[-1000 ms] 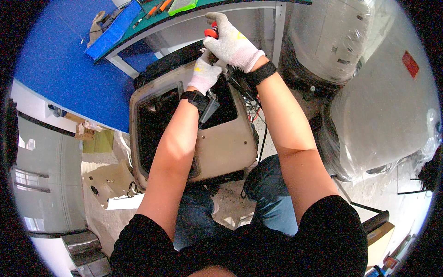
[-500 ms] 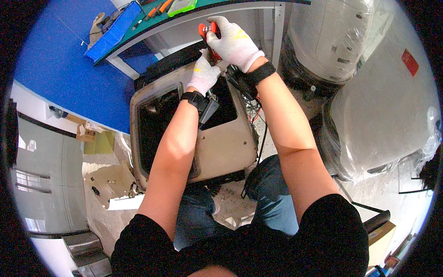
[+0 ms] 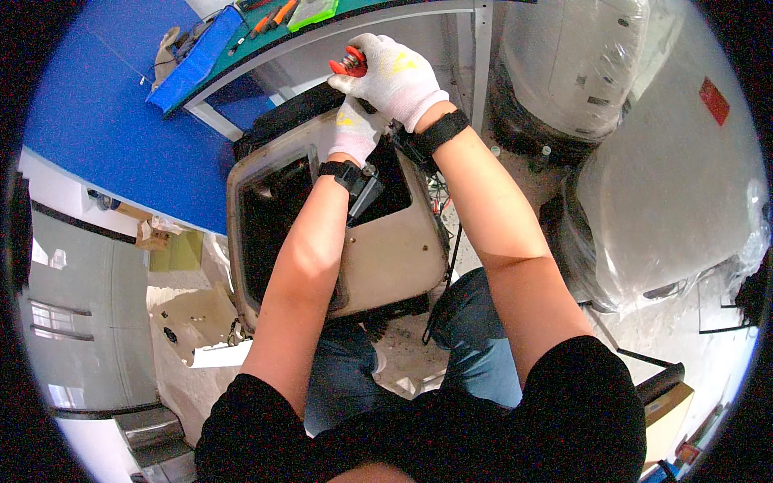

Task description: Using a multi-tool and screwdriver to disassemble or repair an electromechanical machine.

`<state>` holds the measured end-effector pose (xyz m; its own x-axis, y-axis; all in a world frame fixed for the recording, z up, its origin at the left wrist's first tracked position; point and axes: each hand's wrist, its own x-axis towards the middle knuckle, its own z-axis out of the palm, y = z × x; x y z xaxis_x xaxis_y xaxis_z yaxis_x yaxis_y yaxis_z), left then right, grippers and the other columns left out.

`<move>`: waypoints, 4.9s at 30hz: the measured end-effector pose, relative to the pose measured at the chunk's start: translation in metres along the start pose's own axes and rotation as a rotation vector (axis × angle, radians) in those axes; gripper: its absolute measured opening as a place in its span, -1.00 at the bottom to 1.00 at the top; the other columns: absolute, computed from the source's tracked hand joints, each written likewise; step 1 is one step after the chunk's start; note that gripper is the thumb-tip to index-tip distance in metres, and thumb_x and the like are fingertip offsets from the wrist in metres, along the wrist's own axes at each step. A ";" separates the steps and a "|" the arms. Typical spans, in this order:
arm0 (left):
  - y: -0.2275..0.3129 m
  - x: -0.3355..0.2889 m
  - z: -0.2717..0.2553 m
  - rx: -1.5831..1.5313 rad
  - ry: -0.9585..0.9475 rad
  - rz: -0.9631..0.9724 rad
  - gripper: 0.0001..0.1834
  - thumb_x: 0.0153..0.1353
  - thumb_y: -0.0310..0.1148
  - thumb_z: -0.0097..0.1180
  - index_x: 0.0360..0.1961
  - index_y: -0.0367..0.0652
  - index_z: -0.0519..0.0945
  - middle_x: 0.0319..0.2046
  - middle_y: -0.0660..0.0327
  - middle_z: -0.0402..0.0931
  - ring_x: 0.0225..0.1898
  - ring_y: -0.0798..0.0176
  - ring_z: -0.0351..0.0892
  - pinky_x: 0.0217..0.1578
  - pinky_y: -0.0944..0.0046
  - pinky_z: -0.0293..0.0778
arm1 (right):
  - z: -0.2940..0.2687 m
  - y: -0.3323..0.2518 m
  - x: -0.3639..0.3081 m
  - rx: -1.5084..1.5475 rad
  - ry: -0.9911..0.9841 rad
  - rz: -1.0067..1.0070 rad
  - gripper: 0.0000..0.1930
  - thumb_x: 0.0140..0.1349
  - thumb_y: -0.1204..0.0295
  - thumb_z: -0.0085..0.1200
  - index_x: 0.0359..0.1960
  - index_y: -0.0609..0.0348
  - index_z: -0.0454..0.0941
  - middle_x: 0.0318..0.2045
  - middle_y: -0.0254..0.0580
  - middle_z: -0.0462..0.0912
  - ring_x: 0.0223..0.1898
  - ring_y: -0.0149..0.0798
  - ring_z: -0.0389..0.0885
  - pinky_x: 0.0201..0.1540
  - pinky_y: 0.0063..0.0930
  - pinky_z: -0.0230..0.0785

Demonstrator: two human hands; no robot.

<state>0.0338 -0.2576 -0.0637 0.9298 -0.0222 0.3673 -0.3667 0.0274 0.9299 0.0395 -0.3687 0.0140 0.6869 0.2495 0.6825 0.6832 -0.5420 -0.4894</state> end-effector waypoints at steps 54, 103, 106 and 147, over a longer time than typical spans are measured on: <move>-0.008 0.007 -0.018 1.158 -0.223 -0.154 -0.69 0.14 -0.30 0.11 -0.15 -0.30 0.57 -0.27 0.02 0.61 -0.28 0.20 0.64 -0.23 0.27 0.54 | -0.154 -0.069 -0.009 0.726 0.683 0.237 -0.69 0.30 0.26 0.03 -0.15 0.29 0.51 -0.51 -0.42 0.51 -0.50 -0.58 0.36 -0.45 -0.71 0.20; 0.026 -0.008 -0.109 1.827 -0.129 -0.274 -0.85 0.10 -0.41 0.05 -0.40 -0.18 0.66 -0.31 -0.01 0.62 -0.18 0.04 0.62 -0.13 0.19 0.53 | -0.080 -0.035 -0.122 1.485 0.471 0.990 -0.47 0.20 -0.12 -0.04 -0.16 0.13 0.51 -0.41 -0.25 0.59 -0.46 -0.36 0.53 -0.40 -0.49 0.41; 0.018 -0.005 -0.112 1.694 -0.001 -0.330 -0.80 0.14 -0.34 0.05 -0.41 -0.24 0.64 -0.32 -0.05 0.61 -0.18 0.00 0.61 -0.15 0.15 0.53 | -0.081 -0.040 -0.122 1.488 0.457 0.968 -0.48 0.20 -0.12 -0.04 -0.17 0.12 0.52 -0.41 -0.26 0.59 -0.48 -0.37 0.53 -0.40 -0.50 0.41; 0.006 -0.004 -0.141 1.346 0.169 -0.444 -0.58 0.04 -0.03 0.14 -0.31 -0.19 0.66 -0.21 -0.03 0.59 -0.10 -0.01 0.56 -0.04 0.12 0.44 | -0.083 -0.043 -0.120 1.495 0.432 0.973 -0.53 0.18 -0.14 -0.02 -0.30 0.03 0.50 -0.50 -0.37 0.55 -0.49 -0.42 0.51 -0.44 -0.54 0.39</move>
<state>0.0325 -0.1160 -0.0617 0.9307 0.3422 0.1291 0.2904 -0.9059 0.3081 -0.0923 -0.4418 -0.0018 0.9889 -0.0095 -0.1481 -0.0826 0.7938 -0.6025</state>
